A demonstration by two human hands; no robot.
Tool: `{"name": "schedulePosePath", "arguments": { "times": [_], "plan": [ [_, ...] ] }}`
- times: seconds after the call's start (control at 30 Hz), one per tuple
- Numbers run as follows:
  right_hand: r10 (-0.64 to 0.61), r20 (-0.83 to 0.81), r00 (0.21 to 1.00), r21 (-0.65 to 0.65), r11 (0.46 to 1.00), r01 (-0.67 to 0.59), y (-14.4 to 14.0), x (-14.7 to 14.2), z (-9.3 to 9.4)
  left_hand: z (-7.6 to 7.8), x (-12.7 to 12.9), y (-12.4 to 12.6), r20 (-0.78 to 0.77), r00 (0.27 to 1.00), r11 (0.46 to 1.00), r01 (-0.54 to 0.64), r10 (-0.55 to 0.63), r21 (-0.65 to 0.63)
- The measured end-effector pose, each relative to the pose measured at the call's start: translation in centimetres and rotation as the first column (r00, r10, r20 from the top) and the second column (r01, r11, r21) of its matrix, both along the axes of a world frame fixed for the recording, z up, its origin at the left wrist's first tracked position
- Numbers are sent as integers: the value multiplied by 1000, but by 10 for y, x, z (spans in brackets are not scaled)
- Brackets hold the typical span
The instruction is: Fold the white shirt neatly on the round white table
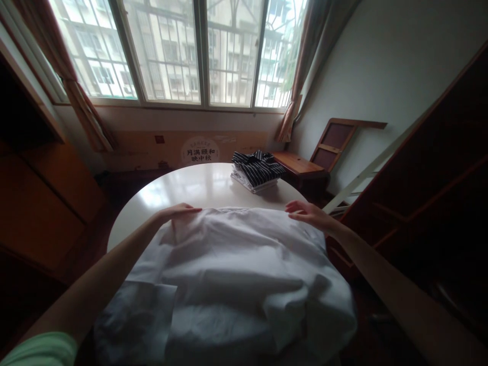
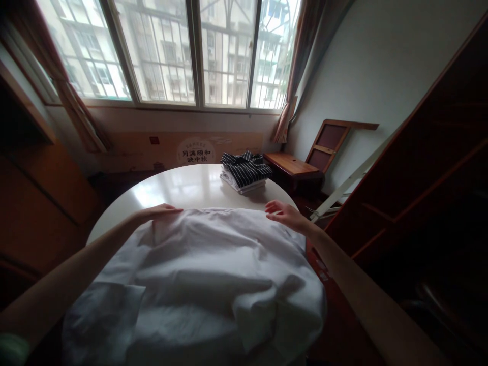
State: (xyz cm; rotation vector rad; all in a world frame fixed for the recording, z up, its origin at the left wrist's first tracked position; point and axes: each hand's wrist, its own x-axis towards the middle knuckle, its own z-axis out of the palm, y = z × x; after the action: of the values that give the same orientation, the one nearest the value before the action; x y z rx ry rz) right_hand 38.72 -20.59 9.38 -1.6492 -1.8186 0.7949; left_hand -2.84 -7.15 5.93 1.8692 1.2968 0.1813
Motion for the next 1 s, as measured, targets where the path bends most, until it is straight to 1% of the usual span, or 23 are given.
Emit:
{"name": "schedulePosePath", "arguments": {
  "times": [0.07,0.13,0.17,0.23,0.3,0.33,0.37,0.4,0.43,0.47,0.5,0.53,0.57,0.6,0.63,0.67,0.7,0.73,0.77,0.8,0.87,0.93,1.0],
  "plan": [
    [-91,197,976,98,992,73,29,3,-16,-3,16,2,-3,1000,1000,-5,5,5],
    [-110,324,940,53,994,98,51,0,-28,-5,29,4,16,1000,999,20,-20,25],
    [-79,359,930,1,996,84,58,-3,-32,-5,34,5,33,998,998,43,-44,41],
    [68,363,929,-153,988,-13,68,-10,-35,-1,40,7,59,992,988,108,-115,108],
    [260,302,917,-304,938,-166,73,-14,-30,7,43,7,64,982,966,159,-175,202],
    [328,269,906,-343,911,-228,74,-15,-24,13,43,6,61,980,956,170,-189,238],
    [357,250,900,-341,902,-264,73,-16,-14,20,43,4,61,981,944,160,-185,288],
    [339,242,909,-284,921,-267,71,-16,-2,29,41,0,70,984,927,130,-164,353],
    [275,243,930,-192,953,-232,67,-15,11,37,40,-5,95,986,892,80,-136,445],
    [213,223,951,-72,977,-202,62,-15,26,45,37,-11,139,985,775,-13,-97,632],
    [139,185,973,77,985,-155,57,-15,41,53,35,-17,209,975,600,-123,-75,790],
    [55,115,992,240,967,-81,51,-16,54,59,32,-24,267,961,449,-207,-74,869],
    [-33,46,998,376,926,13,45,-18,64,62,30,-29,304,951,322,-271,-57,907],
    [-103,2,995,493,866,88,42,-22,70,63,29,-32,318,947,238,-302,-34,923],
    [-156,-8,988,568,812,133,40,-26,72,61,28,-33,318,948,201,-314,12,928],
    [-212,17,977,603,781,158,41,-31,68,56,28,-32,279,957,221,-289,75,932],
    [-272,84,959,596,785,170,44,-36,60,49,28,-29,188,974,298,-219,130,929],
    [-336,198,921,528,828,188,48,-41,49,39,29,-26,61,982,409,-130,176,903],
    [-388,350,852,402,884,238,54,-47,34,29,31,-21,-98,979,538,-14,179,843],
    [-372,496,784,250,926,281,60,-51,19,18,32,-17,-167,974,598,44,151,800],
    [-305,565,766,143,951,273,68,-60,-10,-1,35,-12,-198,966,641,47,166,766],
    [-251,586,770,123,967,222,71,-69,-34,-16,37,-11,-198,965,669,32,173,743],
    [-191,587,786,116,982,152,69,-78,-50,-24,41,-12,-193,967,705,22,164,708]
  ]
}}
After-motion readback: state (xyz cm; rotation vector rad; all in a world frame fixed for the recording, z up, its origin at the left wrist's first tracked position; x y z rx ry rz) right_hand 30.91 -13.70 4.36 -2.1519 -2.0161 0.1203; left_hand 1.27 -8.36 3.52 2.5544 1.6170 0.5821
